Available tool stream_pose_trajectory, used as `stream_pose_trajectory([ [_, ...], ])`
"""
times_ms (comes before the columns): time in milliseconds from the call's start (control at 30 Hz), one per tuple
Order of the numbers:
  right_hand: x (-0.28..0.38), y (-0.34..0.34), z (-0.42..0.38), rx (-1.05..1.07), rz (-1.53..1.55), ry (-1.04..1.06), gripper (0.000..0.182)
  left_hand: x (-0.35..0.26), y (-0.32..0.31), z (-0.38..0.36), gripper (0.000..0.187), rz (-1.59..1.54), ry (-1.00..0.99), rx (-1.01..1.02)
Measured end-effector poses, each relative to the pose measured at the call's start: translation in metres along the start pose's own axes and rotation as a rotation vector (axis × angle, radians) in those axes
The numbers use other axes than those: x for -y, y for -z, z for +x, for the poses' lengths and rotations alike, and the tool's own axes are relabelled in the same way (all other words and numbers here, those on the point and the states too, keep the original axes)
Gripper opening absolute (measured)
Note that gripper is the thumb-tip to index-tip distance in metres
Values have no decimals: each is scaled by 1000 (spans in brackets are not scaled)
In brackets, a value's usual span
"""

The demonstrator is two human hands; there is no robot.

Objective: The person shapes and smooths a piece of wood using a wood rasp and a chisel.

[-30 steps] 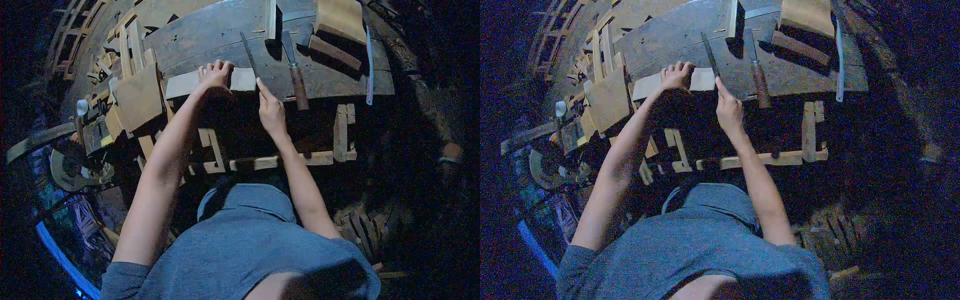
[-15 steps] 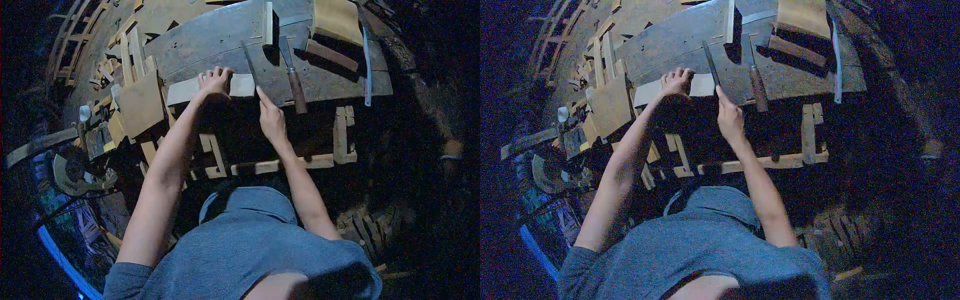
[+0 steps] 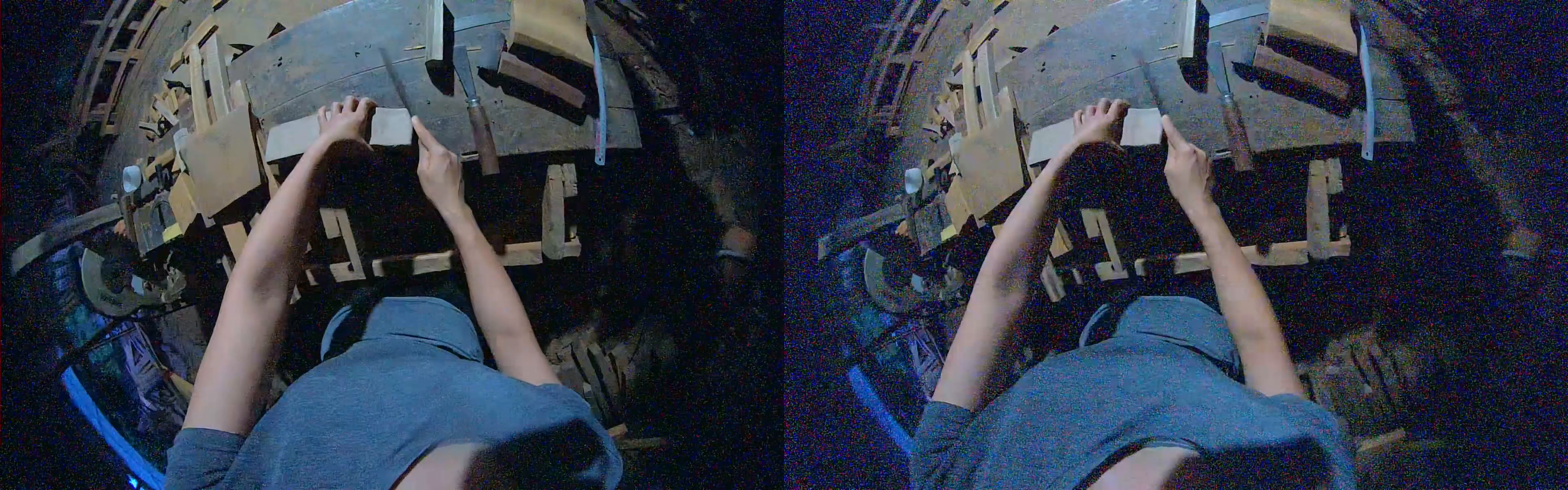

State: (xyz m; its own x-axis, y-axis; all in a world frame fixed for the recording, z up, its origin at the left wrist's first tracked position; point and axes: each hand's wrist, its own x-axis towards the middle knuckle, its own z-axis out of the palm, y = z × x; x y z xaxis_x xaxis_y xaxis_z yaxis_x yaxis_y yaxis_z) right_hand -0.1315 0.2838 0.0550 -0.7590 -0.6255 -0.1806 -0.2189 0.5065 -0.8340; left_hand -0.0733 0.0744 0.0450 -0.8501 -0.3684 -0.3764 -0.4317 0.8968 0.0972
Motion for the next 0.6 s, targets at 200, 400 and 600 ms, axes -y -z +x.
stream_pose_trajectory([
  [200, 2, 2, -29, -39, 123, 37, 36, -1, 7, 3, 109, 95, 48, 120],
  [400, 16, 14, 6, 107, 3, -133, 39, 2, 0, 0, 101, 66, 31, 55],
  [600, -4, 3, -22, 25, 105, 18, 38, -1, 1, -6, 91, 33, 25, 21],
])
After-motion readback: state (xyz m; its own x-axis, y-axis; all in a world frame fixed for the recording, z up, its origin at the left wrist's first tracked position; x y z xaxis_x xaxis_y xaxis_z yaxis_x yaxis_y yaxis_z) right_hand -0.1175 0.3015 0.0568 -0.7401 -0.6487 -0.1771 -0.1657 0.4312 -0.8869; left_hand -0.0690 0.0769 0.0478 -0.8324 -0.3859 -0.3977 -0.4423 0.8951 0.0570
